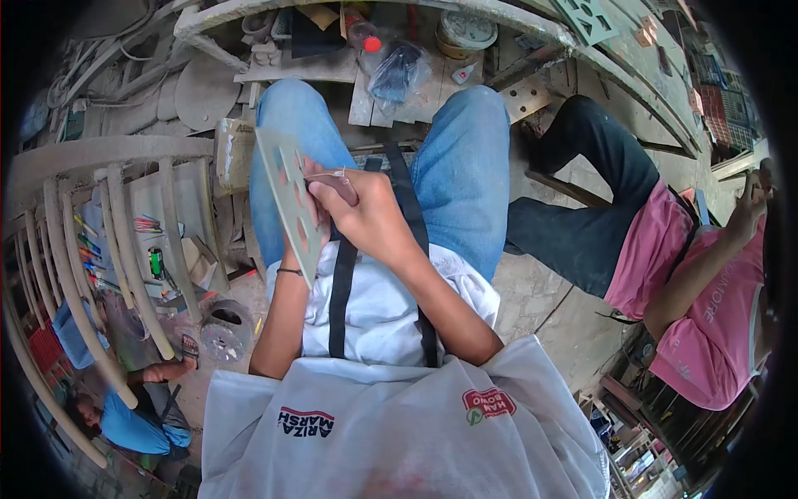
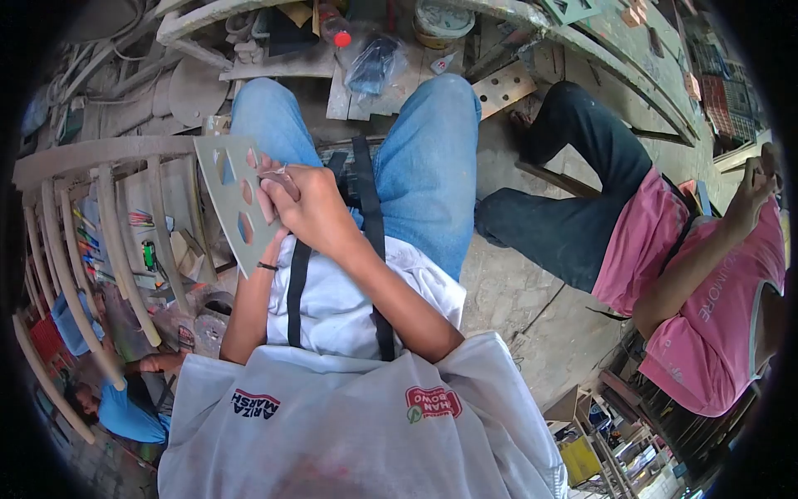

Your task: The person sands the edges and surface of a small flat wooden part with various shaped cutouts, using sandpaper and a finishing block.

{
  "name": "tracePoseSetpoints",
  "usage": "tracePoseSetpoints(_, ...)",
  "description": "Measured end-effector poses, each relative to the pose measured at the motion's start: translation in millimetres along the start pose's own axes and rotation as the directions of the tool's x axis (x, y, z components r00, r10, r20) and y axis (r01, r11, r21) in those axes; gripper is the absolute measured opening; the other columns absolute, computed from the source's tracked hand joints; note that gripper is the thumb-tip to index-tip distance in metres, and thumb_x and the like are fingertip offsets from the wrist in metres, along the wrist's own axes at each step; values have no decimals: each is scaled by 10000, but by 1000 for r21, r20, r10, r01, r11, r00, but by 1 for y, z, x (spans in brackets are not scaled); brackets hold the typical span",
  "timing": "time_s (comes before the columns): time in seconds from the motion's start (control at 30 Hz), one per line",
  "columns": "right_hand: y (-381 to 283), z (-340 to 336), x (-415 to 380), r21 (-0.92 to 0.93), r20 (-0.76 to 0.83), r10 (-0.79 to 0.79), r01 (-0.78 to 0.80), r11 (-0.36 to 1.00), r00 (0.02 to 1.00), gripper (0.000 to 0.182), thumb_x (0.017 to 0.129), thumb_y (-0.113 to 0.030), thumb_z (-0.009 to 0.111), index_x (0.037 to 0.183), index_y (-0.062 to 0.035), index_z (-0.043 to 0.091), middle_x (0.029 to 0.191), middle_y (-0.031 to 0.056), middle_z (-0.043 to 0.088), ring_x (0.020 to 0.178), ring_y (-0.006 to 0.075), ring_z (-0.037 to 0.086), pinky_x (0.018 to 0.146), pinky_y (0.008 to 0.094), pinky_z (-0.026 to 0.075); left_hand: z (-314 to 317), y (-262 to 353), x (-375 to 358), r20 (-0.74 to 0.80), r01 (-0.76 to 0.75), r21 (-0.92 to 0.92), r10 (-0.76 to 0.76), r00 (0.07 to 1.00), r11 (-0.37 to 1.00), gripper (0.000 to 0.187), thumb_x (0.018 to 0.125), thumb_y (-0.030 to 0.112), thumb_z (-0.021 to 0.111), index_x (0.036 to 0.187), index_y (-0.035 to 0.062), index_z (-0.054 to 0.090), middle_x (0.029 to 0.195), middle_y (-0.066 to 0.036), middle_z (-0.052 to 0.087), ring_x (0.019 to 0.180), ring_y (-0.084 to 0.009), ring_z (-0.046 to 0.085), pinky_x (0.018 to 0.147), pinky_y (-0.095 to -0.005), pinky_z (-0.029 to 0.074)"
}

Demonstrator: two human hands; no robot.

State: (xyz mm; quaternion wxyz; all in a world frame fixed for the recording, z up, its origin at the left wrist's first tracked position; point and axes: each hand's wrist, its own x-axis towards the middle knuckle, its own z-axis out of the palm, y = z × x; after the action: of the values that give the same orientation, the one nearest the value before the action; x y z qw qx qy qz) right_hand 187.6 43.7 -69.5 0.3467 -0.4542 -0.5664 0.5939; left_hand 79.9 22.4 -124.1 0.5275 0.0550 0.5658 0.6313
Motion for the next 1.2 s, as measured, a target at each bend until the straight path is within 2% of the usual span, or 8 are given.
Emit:
tracePoseSetpoints(0.13,2,4,1,-91,-35,-110,107,990,993,216,883,-73,629,1048,51,694,854,176,698,697,205,656,666,306,501,-8,-11,3,152,-147,-9,147,977,989,194,1018,286,477,966,103,515,923,1,492,896,-87,497,811,-262,450)
tracePoseSetpoints(0.3,-8,-9,3,-107,21,-21,23,994,1000,205,888,-76,627,1032,51,702,849,163,708,719,166,669,661,293,508,-2,3,1,234,-197,172,154,960,965,226,1020,285,460,862,128,499,732,63,476,534,-22,447,372,-193,299)
tracePoseSetpoints(0.87,-13,5,1,47,-134,-115,122,991,984,202,872,-102,631,974,63,688,687,202,600,581,262,597,601,350,465,-15,-14,14,175,-13,-33,19,984,999,193,1001,279,510,930,105,555,731,36,524,538,-32,465,413,-188,344)
tracePoseSetpoints(0.9,-1,12,1,38,-165,-168,176,984,972,207,869,-87,631,1019,43,691,684,202,578,559,275,563,591,352,452,-11,-8,-3,111,22,131,-37,993,991,469,1037,323,436,1458,122,390,1369,-85,459,1276,-182,443,1081,-328,370)
tracePoseSetpoints(1.03,-19,2,-1,-13,-111,-99,98,995,989,223,862,-60,625,1045,51,686,681,199,560,546,281,532,594,362,448,21,13,-2,-21,168,-29,-168,985,985,521,1035,302,426,1507,128,294,1457,-88,402,1363,-210,379,1125,-350,326)
tracePoseSetpoints(1.13,-8,9,-2,-36,-102,-107,104,994,989,249,885,-65,623,1104,38,684,817,206,674,658,215,631,651,318,491,54,12,18,-539,339,-69,-321,778,938,232,1024,342,468,960,131,537,819,47,529,559,-29,458,417,-178,349)
tracePoseSetpoints(1.17,-6,5,-1,-37,-105,-113,110,993,988,249,885,-65,623,1104,38,684,817,206,674,658,215,631,651,318,491,-15,-17,14,104,14,-113,-2,995,994,234,1023,326,470,981,109,543,851,20,539,675,-59,530,553,-200,458)
tracePoseSetpoints(1.2,-5,-1,0,-107,-54,-86,80,991,995,251,886,-64,623,1108,35,683,817,208,672,671,221,634,665,320,492,-11,-13,9,111,10,-112,3,994,994,234,1023,326,470,981,109,543,851,20,539,675,-59,530,553,-200,458)
